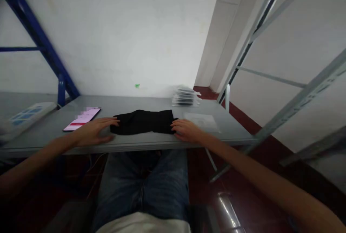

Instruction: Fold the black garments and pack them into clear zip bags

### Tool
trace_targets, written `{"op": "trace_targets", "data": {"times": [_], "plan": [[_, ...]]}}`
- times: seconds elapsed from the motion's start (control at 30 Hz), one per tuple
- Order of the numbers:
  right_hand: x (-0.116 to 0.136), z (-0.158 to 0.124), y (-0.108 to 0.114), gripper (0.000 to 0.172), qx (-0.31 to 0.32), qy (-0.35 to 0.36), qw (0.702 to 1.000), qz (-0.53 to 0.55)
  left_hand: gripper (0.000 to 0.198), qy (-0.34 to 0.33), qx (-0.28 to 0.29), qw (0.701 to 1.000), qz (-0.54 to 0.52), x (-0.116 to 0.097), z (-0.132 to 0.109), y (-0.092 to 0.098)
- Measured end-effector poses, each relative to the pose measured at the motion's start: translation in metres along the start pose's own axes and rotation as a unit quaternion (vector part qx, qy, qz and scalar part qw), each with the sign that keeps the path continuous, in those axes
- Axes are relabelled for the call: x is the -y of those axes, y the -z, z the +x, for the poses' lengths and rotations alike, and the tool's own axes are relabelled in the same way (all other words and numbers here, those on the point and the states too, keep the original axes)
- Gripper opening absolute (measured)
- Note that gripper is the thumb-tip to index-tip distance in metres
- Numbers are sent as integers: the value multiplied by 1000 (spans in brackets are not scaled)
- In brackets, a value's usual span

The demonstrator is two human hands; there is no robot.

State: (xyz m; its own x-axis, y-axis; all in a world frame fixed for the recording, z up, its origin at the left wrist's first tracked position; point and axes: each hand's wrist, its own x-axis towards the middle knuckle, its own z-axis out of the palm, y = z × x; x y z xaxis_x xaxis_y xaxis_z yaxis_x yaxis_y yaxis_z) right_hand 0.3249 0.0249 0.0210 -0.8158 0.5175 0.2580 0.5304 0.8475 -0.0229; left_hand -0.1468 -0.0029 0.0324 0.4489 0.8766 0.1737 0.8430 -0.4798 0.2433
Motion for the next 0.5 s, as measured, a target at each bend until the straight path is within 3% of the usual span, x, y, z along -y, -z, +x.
{"op": "trace_targets", "data": {"times": [0.13,0.27,0.33,0.5], "plan": [[1,5,-1,24,-15,14,1000,-6,31,-18,-1,1000,-12,8,0,-3],[-1,12,-4,27,-33,-8,999,7,32,-3,-16,999,-28,5,7,-4],[-4,17,-7,30,-39,-51,997,30,35,20,-29,998,-49,5,13,-4],[-14,38,-16,35,-22,-235,971,17,45,62,-56,987,-136,12,31,-6]]}}
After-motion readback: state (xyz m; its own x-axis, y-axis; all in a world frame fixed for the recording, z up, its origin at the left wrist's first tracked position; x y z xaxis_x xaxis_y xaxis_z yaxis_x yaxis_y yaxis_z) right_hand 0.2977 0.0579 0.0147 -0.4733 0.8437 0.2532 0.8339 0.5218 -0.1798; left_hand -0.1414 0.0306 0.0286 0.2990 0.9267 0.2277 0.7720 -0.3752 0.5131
